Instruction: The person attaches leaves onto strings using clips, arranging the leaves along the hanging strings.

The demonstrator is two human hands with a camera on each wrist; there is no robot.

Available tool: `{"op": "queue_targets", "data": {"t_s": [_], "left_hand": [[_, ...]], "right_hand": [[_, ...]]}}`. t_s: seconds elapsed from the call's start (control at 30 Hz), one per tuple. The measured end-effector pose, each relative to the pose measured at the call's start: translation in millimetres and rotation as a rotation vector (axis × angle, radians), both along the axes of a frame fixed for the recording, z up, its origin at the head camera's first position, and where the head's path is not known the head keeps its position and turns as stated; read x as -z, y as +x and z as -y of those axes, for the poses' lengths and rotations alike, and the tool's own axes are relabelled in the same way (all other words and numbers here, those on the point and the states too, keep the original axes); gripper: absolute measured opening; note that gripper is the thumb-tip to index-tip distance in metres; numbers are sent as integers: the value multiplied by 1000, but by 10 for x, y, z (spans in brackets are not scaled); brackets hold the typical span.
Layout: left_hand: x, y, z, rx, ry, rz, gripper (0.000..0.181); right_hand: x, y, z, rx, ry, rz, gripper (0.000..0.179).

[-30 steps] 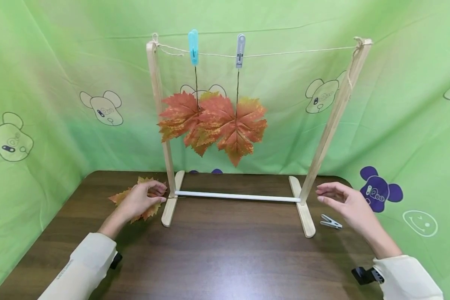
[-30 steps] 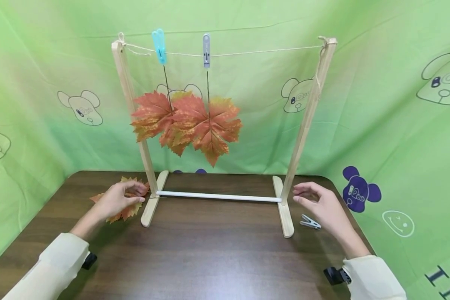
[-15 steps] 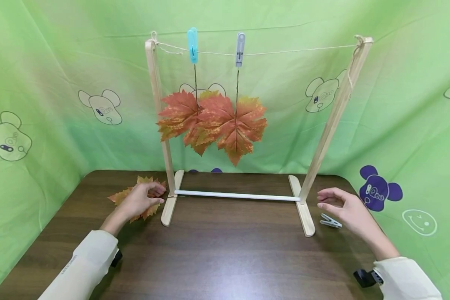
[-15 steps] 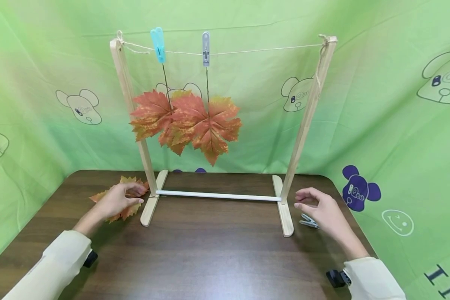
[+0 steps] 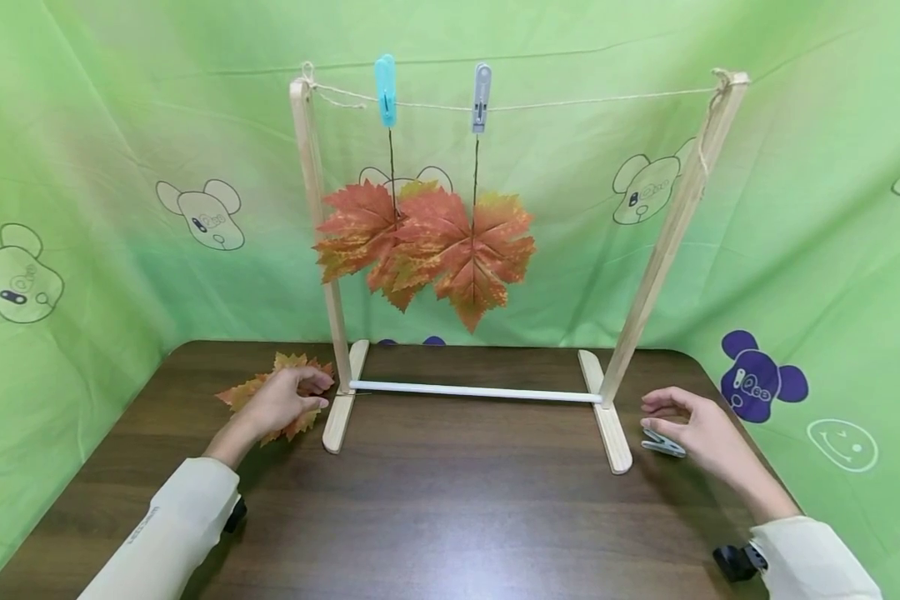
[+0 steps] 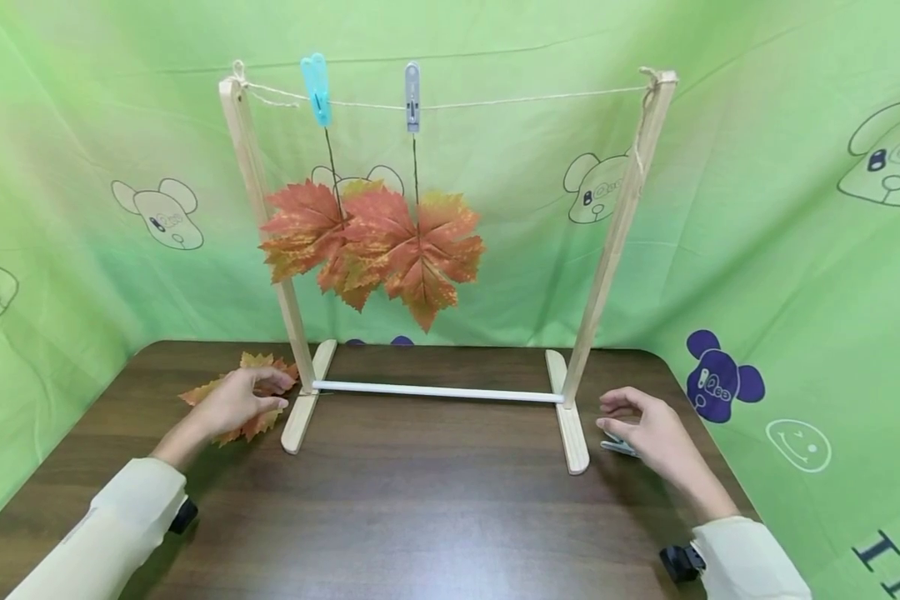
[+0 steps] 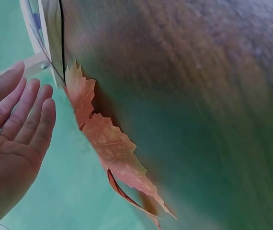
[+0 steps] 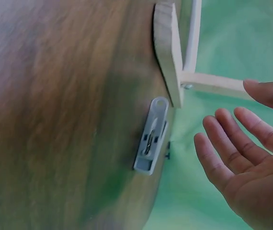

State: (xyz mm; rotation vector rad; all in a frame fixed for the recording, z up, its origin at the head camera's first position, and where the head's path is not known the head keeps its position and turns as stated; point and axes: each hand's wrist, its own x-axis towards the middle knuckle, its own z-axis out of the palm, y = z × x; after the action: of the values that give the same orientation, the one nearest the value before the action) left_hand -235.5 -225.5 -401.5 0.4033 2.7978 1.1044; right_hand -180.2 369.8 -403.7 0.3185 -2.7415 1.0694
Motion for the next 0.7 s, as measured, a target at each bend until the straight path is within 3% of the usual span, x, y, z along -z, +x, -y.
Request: {"op": "queue_targets", "data": {"t_s": [0.7], "left_hand": [[52, -49, -15, -2, -15, 47, 26]], "right_hand": [[107, -20, -119, 30, 57, 73, 31]]}}
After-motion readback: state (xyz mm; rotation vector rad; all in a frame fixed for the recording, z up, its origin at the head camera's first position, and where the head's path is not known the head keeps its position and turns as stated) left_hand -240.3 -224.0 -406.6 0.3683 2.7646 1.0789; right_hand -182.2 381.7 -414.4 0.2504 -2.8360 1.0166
